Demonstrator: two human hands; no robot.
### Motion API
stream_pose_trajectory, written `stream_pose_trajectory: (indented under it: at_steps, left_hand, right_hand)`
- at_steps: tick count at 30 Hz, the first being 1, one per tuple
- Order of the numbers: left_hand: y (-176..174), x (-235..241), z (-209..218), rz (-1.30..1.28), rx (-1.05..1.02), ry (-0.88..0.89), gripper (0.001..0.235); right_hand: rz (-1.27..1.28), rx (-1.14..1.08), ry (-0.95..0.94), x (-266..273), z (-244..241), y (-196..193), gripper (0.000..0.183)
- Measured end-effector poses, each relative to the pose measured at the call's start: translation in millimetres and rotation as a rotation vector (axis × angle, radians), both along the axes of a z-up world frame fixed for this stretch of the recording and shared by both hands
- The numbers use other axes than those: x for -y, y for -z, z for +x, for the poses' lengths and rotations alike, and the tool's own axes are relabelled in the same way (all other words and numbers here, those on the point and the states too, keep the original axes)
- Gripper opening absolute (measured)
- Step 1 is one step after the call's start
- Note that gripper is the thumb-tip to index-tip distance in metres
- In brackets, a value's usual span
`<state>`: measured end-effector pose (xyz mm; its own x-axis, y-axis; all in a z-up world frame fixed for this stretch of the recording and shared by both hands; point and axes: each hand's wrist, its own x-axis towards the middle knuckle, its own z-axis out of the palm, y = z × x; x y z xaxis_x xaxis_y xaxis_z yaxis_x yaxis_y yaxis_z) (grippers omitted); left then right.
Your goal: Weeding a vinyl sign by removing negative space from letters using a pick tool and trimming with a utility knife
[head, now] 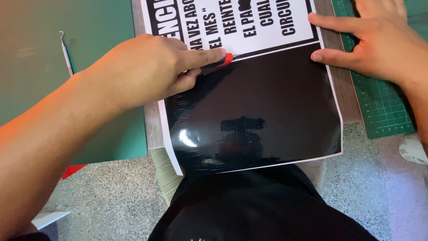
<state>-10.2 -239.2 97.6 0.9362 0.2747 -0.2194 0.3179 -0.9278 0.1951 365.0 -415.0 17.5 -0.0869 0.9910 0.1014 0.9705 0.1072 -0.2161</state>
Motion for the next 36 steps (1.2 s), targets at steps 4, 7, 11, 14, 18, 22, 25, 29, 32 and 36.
stream_pose_trajectory:
  at_steps: [4,7,11,14,18,22,25,29,32,36]
  left_hand:
    - [-5.2,1.4,-6.7,-0.01,-0.054,-0.048,0.058]
    - [-6.4,-0.2,-12.5,-0.016,-0.023,-0.037,0.059]
    - [-4.0,-2.5,-20.3,-0.02,0.031,-0.043,0.057]
    - [-6.4,-2.8,-24.7,0.013,0.0,-0.053,0.056]
    - [-9.9,-3.8,-31.4,-0.01,-0.006,-0.069,0.059]
    - [-10.8,-4.6,-37.9,0.016,-0.045,-0.104,0.059]
    - [-11.6,-6.1,-43.0,0.02,-0.06,-0.107,0.059]
    - [-11.0,-9.8,-53.0,0.033,-0.026,-0.05,0.056]
    - [-11.8,-10.1,-58.7,0.027,-0.009,-0.065,0.055]
    - [-14.1,-11.0,-65.6,0.024,-0.049,-0.102,0.053]
  right_hand:
    - [-0.044,-0.036,0.054,0.3,-3.7,-1.8,0.065]
    - [-0.083,-0.053,0.094,0.2,-5.4,-1.6,0.068]
    - [-0.077,0.01,0.104,3.3,5.0,11.3,0.071]
    - [0.109,0.061,-0.033,4.8,8.3,16.5,0.067]
    - [0.056,-0.065,0.001,5.1,2.5,11.7,0.063]
    - [0.106,-0.052,-0.039,5.6,5.5,14.7,0.064]
    - [0.111,-0.038,-0.059,5.5,8.2,15.8,0.065]
    - [0.122,-0.051,-0.065,5.6,9.9,20.8,0.065]
    - [0.115,-0.131,-0.084,3.8,-1.1,11.7,0.061]
    - [0.038,-0.248,-0.002,3.6,-3.9,12.8,0.064]
